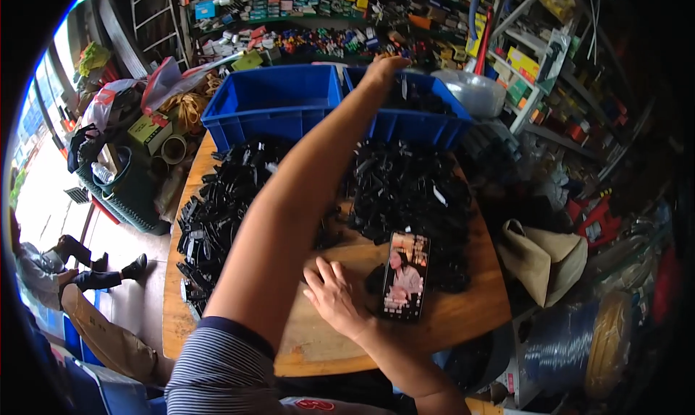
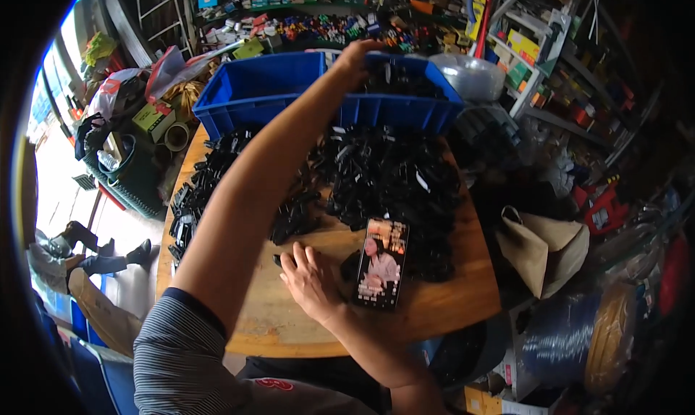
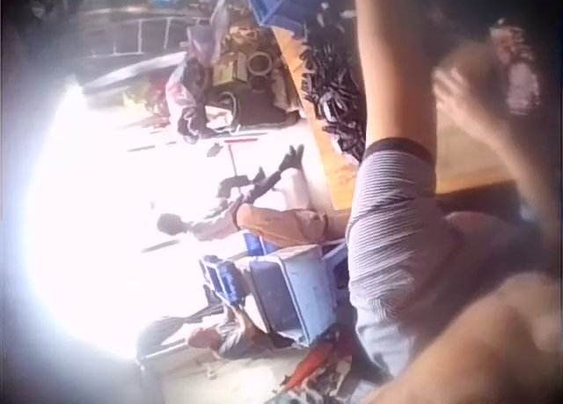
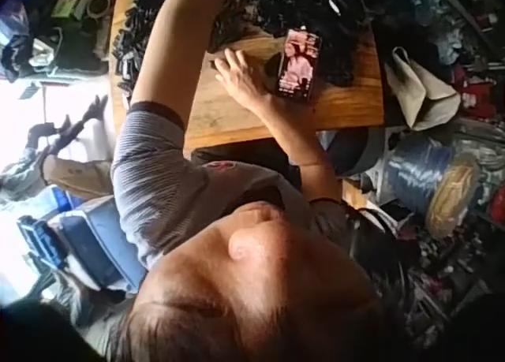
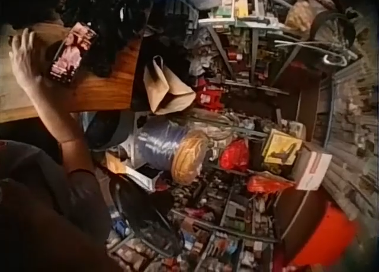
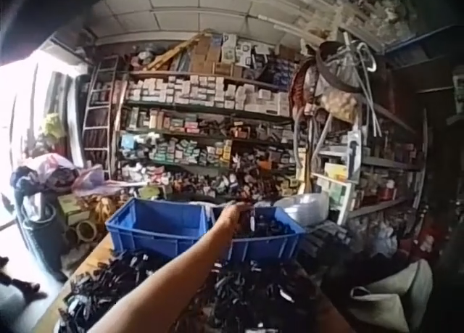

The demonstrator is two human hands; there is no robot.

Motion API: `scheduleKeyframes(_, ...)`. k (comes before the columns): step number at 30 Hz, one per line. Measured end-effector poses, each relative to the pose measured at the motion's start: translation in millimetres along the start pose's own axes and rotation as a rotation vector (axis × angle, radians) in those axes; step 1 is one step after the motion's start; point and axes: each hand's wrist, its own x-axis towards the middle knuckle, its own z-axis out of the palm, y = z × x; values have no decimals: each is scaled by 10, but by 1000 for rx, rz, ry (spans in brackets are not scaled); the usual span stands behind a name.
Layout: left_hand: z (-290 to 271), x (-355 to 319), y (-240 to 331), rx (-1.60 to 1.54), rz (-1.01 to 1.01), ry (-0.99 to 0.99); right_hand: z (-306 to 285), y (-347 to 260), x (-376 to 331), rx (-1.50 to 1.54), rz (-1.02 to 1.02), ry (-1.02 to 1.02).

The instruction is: Assembling small black plastic components by hand at a workbench.

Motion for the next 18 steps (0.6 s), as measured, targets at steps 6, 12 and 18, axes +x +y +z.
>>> scheduleKeyframes(6, -1512, -1177, -746, 1687, 239, -536, -27, -25, 103, -54, -65, 24)
scheduleKeyframes(12, -1838, -2916, -527, 1344, 344, -600, -166, 153, 87, 92, -2, 150)
scheduleKeyframes(18, -2030, -3388, -69, 852, 392, -318, -179, 194, 67, 62, 95, 262)
